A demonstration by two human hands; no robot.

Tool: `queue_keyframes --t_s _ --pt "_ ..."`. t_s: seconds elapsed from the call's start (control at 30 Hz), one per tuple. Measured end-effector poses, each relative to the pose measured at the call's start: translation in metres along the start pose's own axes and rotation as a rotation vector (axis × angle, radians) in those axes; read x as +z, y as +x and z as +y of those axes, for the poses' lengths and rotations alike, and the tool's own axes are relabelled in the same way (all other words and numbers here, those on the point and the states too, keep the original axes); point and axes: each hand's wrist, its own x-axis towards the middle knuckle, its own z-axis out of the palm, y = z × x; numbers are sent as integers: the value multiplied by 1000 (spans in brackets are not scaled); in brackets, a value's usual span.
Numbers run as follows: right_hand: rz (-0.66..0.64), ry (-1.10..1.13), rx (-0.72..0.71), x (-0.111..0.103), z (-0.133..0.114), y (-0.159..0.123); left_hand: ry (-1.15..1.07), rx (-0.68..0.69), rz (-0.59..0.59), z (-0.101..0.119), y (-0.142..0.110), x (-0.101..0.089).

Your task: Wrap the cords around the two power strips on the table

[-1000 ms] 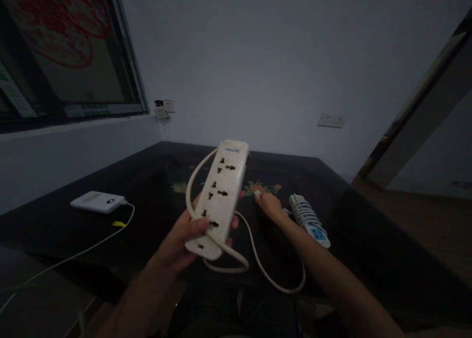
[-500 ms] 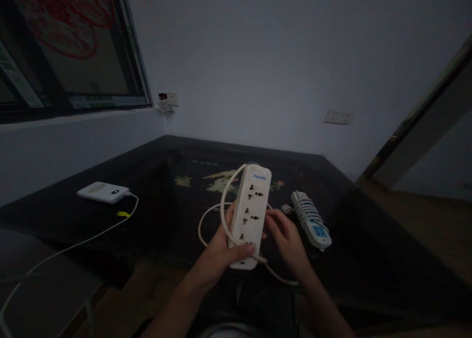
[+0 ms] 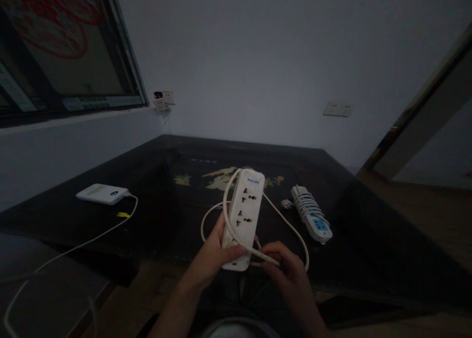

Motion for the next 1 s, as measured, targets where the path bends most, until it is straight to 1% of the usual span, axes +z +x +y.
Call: queue_keyframes --t_s 0.13,0.23,0.3,0.37,0.43,0.53,0.67,0.8,0.87,1.0 --pt "-19 32 -41 -12 -6 -4 45 -10 -16 -1 -3 -6" --pt "-38 34 -84 -17 -16 -4 130 10 31 -3 -3 -7" --pt "-70 -21 -114 -19 -26 -3 199 44 95 -5 -2 -8" --pt "-69 -125 -172 -19 -36 -1 258 81 146 -7 -1 -8" --pt "-44 -214 -258 -17 -46 1 298 105 156 -9 0 -8" --pt "3 -273 -356 -13 -55 3 369 125 148 -12 1 -8" --pt "22 -334 -428 -8 -56 4 485 180 186 -16 2 -6" --pt "-5 -385 -417 -3 -56 4 497 206 224 -19 2 -3" --pt "25 -419 -409 -1 -56 5 475 198 233 -19 1 -1" --pt "97 -472 -438 1 -54 6 449 205 226 -18 -2 2"
